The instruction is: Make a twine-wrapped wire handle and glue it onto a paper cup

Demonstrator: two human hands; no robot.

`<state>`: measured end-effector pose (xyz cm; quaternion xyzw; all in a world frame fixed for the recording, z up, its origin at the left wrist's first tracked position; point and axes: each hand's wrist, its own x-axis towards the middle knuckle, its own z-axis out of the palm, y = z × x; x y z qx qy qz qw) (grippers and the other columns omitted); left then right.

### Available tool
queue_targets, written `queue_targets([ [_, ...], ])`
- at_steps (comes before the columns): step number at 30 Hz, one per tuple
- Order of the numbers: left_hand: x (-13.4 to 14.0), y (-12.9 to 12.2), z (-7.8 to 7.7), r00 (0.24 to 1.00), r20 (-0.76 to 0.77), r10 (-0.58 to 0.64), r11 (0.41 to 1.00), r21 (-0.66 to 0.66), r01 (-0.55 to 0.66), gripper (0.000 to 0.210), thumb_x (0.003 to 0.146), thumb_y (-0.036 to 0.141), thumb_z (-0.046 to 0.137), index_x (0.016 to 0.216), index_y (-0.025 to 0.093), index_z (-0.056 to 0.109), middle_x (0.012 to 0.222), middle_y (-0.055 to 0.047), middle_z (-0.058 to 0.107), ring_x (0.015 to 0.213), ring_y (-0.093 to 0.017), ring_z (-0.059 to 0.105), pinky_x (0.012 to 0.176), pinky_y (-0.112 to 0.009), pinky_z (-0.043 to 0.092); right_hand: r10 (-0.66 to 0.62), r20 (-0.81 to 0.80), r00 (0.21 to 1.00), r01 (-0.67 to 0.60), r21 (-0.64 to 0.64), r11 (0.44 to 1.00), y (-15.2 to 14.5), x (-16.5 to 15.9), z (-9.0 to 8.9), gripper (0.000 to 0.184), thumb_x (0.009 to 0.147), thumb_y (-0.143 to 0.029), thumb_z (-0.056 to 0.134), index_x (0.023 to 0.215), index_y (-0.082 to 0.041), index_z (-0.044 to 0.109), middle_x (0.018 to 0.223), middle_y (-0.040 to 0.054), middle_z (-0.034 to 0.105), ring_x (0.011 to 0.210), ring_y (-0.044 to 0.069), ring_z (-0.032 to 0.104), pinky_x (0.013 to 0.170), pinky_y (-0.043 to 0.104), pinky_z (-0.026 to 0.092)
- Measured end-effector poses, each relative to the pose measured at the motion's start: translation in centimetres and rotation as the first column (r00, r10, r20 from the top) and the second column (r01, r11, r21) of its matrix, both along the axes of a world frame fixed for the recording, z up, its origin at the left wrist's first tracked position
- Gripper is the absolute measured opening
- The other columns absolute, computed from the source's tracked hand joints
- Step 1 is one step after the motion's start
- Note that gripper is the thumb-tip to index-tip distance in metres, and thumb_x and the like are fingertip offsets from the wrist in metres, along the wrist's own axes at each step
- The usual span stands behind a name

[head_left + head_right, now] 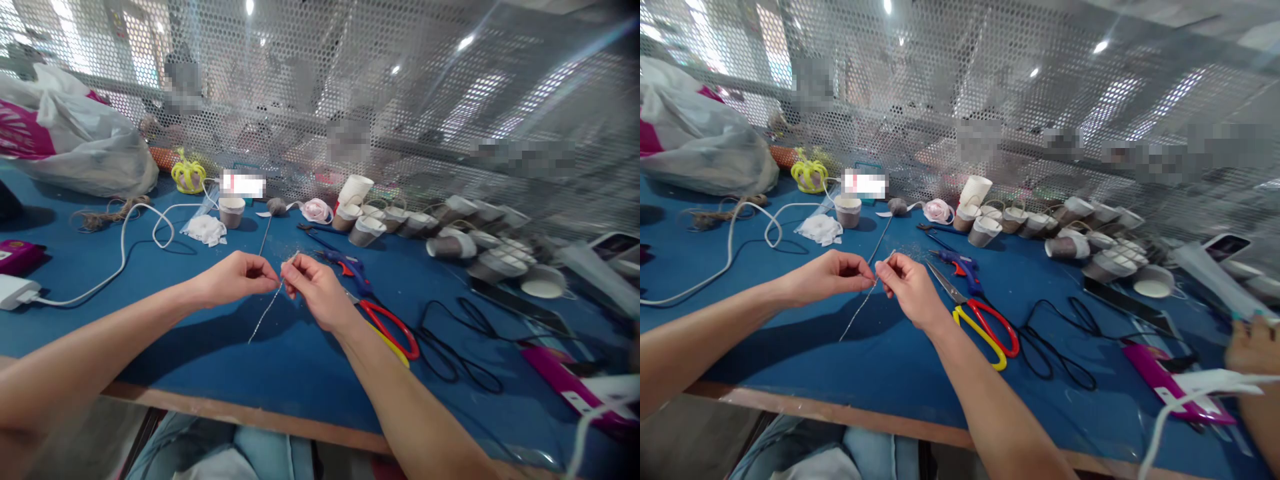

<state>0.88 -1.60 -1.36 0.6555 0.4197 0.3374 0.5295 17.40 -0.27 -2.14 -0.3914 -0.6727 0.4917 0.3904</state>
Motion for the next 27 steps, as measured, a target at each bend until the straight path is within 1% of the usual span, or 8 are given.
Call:
queue_targets([
  [3, -0.2, 0.0, 0.0, 0.999, -0.034, 0.027, 0.998, 0.055, -0.025, 0.012, 0.069, 0.024, 0.057, 0.068, 0.012, 0.058, 0.062, 0.002, 0.057, 0.059, -0.008, 0.046, 0.057, -0.022, 0.036, -0.015, 0.089, 0.996, 0.008, 0.081, 0.997, -0.1, 0.1, 0.2, 0.031, 0.076, -0.045, 0.054, 0.062, -0.019, 0.045, 0.053, -0.0050, 0.044, 0.049, 0.008, 0.041, 0.053, 0.024, 0.036],
  [7, 0.1, 0.0, -0.3, 0.997, -0.015, 0.071, 0.997, 0.017, -0.071, 0.013, 0.066, 0.025, 0.060, 0.066, 0.012, 0.057, 0.059, 0.003, 0.054, 0.055, -0.007, 0.044, 0.053, -0.021, 0.034, -0.112, 0.218, 0.969, 0.071, 0.186, 0.980, -0.3, 0.0, 0.5, 0.030, 0.079, -0.042, 0.051, 0.061, -0.019, 0.044, 0.052, -0.0051, 0.042, 0.048, 0.008, 0.038, 0.050, 0.024, 0.032],
  [12, 0.8, -0.1, -0.9, 0.986, -0.003, 0.164, 0.986, 0.001, -0.164, 0.018, 0.060, 0.027, 0.064, 0.061, 0.013, 0.054, 0.048, 0.007, 0.040, 0.046, -0.005, 0.032, 0.046, -0.020, 0.023, -0.219, 0.233, 0.947, 0.154, 0.270, 0.951, -0.6, -0.5, 0.3, 0.029, 0.077, -0.038, 0.054, 0.058, -0.019, 0.043, 0.052, -0.0048, 0.041, 0.050, 0.009, 0.036, 0.050, 0.024, 0.031],
  [15, 1.0, -0.2, -0.9, 0.982, 0.021, 0.190, 0.981, -0.046, -0.189, 0.018, 0.060, 0.026, 0.064, 0.059, 0.013, 0.052, 0.047, 0.008, 0.038, 0.045, -0.004, 0.028, 0.044, -0.020, 0.019, -0.196, 0.203, 0.959, 0.154, 0.205, 0.967, -0.6, -0.5, 0.2, 0.027, 0.076, -0.038, 0.055, 0.059, -0.019, 0.045, 0.053, -0.0046, 0.043, 0.049, 0.009, 0.038, 0.050, 0.024, 0.032],
  [19, 1.0, -0.2, -0.4, 0.985, 0.111, 0.130, 0.974, -0.198, -0.106, 0.018, 0.059, 0.026, 0.064, 0.058, 0.013, 0.052, 0.047, 0.007, 0.041, 0.043, -0.003, 0.026, 0.043, -0.021, 0.016, 0.002, 0.030, 1.000, -0.002, 0.006, 1.000, -0.1, -0.1, 0.1, 0.022, 0.075, -0.040, 0.056, 0.074, -0.018, 0.052, 0.061, -0.0035, 0.049, 0.051, 0.009, 0.044, 0.050, 0.023, 0.036],
  [21, 0.9, -0.3, -0.3, 0.983, 0.149, 0.107, 0.967, -0.246, -0.068, 0.018, 0.059, 0.026, 0.064, 0.058, 0.013, 0.052, 0.047, 0.007, 0.042, 0.042, -0.003, 0.026, 0.043, -0.021, 0.016, 0.047, -0.032, 0.998, -0.048, -0.036, 0.998, 0.1, 0.1, 0.0, 0.024, 0.075, -0.040, 0.057, 0.071, -0.018, 0.051, 0.060, -0.0038, 0.048, 0.051, 0.008, 0.045, 0.050, 0.023, 0.036],
  [23, 0.9, -0.3, -0.2, 0.983, 0.154, 0.103, 0.971, -0.231, -0.065, 0.017, 0.060, 0.025, 0.064, 0.059, 0.013, 0.052, 0.048, 0.007, 0.043, 0.044, -0.003, 0.028, 0.044, -0.021, 0.017, 0.037, -0.030, 0.999, -0.038, -0.030, 0.999, 0.1, 0.2, -0.1, 0.027, 0.075, -0.042, 0.057, 0.066, -0.018, 0.047, 0.055, -0.0050, 0.045, 0.050, 0.008, 0.042, 0.050, 0.023, 0.035],
  [27, 0.9, -0.2, -0.5, 0.988, 0.112, 0.102, 0.990, -0.112, -0.090, 0.017, 0.061, 0.026, 0.063, 0.060, 0.013, 0.053, 0.051, 0.006, 0.043, 0.049, -0.005, 0.032, 0.047, -0.020, 0.021, -0.041, 0.079, 0.996, 0.039, 0.036, 0.999, -0.2, 0.0, -0.1, 0.031, 0.078, -0.044, 0.052, 0.063, -0.019, 0.043, 0.049, -0.0063, 0.042, 0.046, 0.007, 0.038, 0.049, 0.023, 0.032],
])
